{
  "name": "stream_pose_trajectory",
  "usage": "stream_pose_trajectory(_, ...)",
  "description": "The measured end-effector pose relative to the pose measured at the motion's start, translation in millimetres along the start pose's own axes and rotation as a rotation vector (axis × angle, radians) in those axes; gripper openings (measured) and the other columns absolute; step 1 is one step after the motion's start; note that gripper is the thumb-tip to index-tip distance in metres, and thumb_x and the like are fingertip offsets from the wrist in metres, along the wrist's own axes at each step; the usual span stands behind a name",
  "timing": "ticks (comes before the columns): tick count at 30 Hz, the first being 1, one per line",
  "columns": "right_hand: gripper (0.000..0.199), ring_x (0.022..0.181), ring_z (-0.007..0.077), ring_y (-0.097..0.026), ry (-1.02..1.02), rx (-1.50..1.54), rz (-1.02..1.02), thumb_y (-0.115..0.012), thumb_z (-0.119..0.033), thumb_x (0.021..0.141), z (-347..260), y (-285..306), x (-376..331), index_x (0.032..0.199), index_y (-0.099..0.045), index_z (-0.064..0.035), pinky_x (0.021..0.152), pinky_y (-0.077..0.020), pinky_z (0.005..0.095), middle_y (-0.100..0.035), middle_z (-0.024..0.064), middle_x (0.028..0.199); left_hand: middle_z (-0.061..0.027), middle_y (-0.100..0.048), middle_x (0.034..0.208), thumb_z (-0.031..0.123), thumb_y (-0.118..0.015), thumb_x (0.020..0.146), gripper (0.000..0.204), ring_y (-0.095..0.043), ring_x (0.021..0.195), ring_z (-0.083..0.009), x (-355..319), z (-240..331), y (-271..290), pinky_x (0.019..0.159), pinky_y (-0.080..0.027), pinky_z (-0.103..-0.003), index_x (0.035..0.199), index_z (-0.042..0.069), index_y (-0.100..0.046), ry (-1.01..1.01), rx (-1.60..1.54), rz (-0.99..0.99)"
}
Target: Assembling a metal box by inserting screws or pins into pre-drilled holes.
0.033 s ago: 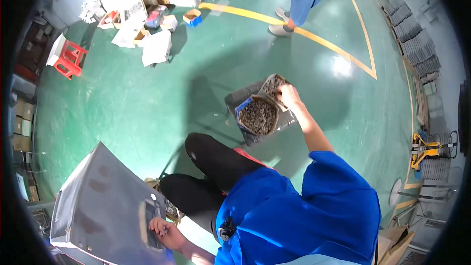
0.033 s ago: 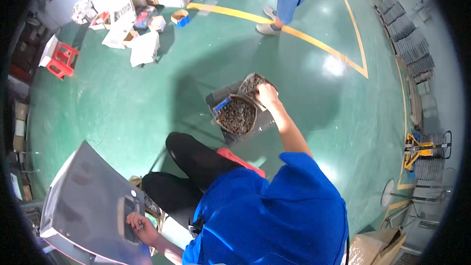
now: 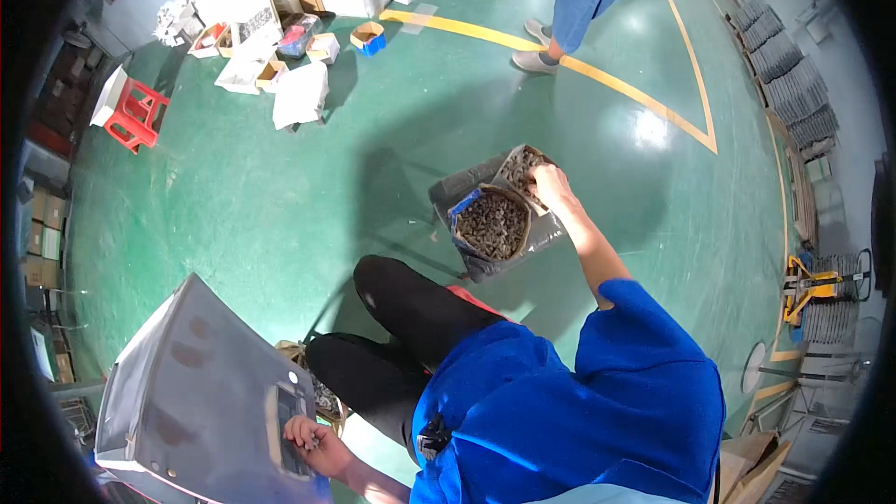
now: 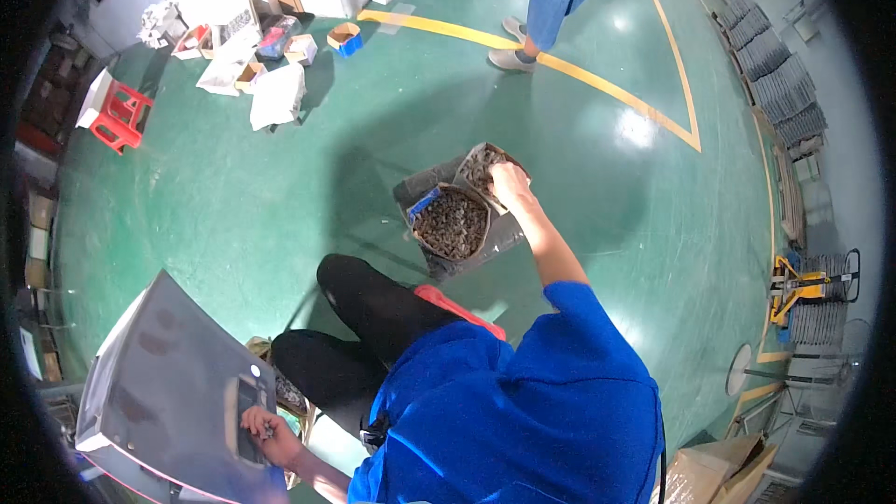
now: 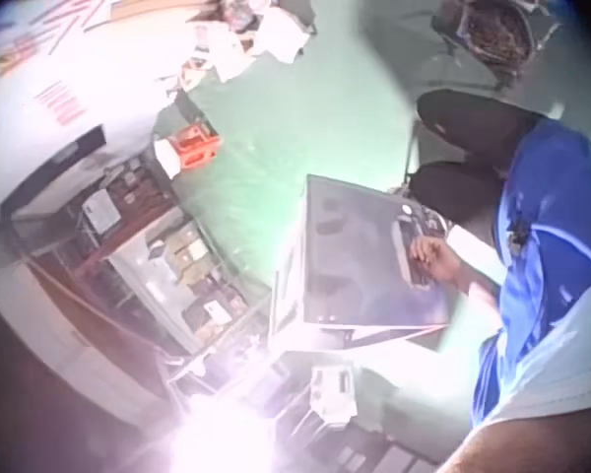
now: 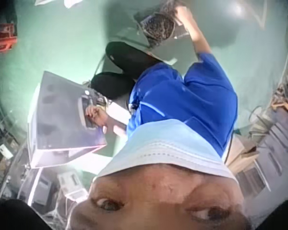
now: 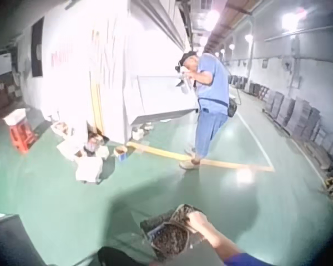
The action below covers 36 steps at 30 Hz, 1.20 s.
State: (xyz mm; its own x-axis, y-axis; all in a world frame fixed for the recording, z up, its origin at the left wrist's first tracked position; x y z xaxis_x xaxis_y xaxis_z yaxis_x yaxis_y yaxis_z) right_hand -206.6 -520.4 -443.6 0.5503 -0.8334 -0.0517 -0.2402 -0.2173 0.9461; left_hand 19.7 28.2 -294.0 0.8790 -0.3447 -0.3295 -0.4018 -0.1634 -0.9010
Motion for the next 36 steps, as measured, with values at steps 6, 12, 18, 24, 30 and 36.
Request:
stream_pose_trajectory(6,0.016,0.082,0.0312,-0.064,-0.107,0.049,0.010,-0.068,-0.008,0.066,0.9,1.6,2.6,0.082,-0.069,-0.0078,0.073,-0.0510,0.0402,-0.066,0.0150,0.083,-0.0036,-0.039,0.073,0.000,-0.038,0.083,0.007,-0.036,0.055,-0.0107,-2.2,24.3,3.0,0.049,-0.030,-0.024,0.083,0.004,-0.044,-0.019,-0.023,-0.031)
stream_pose_trajectory(12,0.013,0.071,0.0259,-0.064,0.240,0.296,0.240,-0.059,-0.001,0.070,-64.7,36.6,5.7,0.080,-0.066,-0.0046,0.064,-0.0497,0.0325,-0.065,0.0144,0.079,-0.0027,-0.039,0.064,0.005,-0.044,0.086,0.004,-0.041,0.054,-0.0115,-21.1,86.9,-0.9,0.049,-0.036,-0.025,0.082,0.007,-0.045,0.066,0.004,-0.165)
stream_pose_trajectory(18,0.014,0.074,0.0109,-0.062,0.477,0.836,-0.160,-0.061,0.003,0.078,-272.6,70.1,4.0,0.092,-0.061,-0.0002,0.067,-0.0500,0.0247,-0.063,0.0047,0.079,-0.0053,-0.043,0.076,0.009,-0.046,0.086,0.009,-0.039,0.060,-0.0127,-21.6,88.9,-16.4,0.048,-0.032,-0.025,0.082,0.001,-0.045,-0.199,0.003,-0.111)
stream_pose_trajectory(24,0.007,0.072,0.0083,-0.060,0.983,1.210,-0.667,-0.063,-0.002,0.080,-532.5,54.1,-68.6,0.086,-0.063,0.0008,0.068,-0.0478,0.0227,-0.065,0.0042,0.077,-0.0055,-0.043,0.076,0.013,-0.045,0.089,0.015,-0.038,0.058,-0.0119,-29.7,106.9,-15.3,0.046,-0.031,-0.023,0.082,0.000,-0.046,-0.253,-0.088,-0.121)
stream_pose_trajectory(30,0.006,0.068,0.0122,-0.064,1.047,1.190,-0.587,-0.065,-0.005,0.073,-629.4,8.1,-100.3,0.077,-0.065,-0.0003,0.064,-0.0494,0.0251,-0.067,0.0065,0.072,-0.0060,-0.045,0.074,0.016,-0.044,0.091,0.019,-0.040,0.058,-0.0119,-26.5,115.8,-10.8,0.045,-0.030,-0.023,0.083,-0.001,-0.048,-0.288,0.042,-0.105)
stream_pose_trajectory(36,0.006,0.066,0.0101,-0.062,1.017,1.173,-0.757,-0.065,-0.003,0.076,-638.6,-22.4,-98.0,0.080,-0.065,0.0010,0.063,-0.0492,0.0227,-0.067,0.0063,0.073,-0.0056,-0.044,0.074,0.023,-0.041,0.093,0.025,-0.039,0.058,-0.0117,-29.6,127.9,-3.9,0.044,-0.030,-0.023,0.083,0.001,-0.047,-0.359,0.058,-0.097)
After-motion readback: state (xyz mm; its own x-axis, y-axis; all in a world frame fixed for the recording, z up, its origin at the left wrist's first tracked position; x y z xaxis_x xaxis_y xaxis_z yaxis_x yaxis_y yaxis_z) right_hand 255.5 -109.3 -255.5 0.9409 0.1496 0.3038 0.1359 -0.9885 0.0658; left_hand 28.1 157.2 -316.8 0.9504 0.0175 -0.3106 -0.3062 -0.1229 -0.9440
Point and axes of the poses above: each hand's wrist, its own x-axis towards the middle knuckle, its own y-axis out of the back of the hand, z = x × y, the point moved 1 cm from there along x, towards the middle knuckle
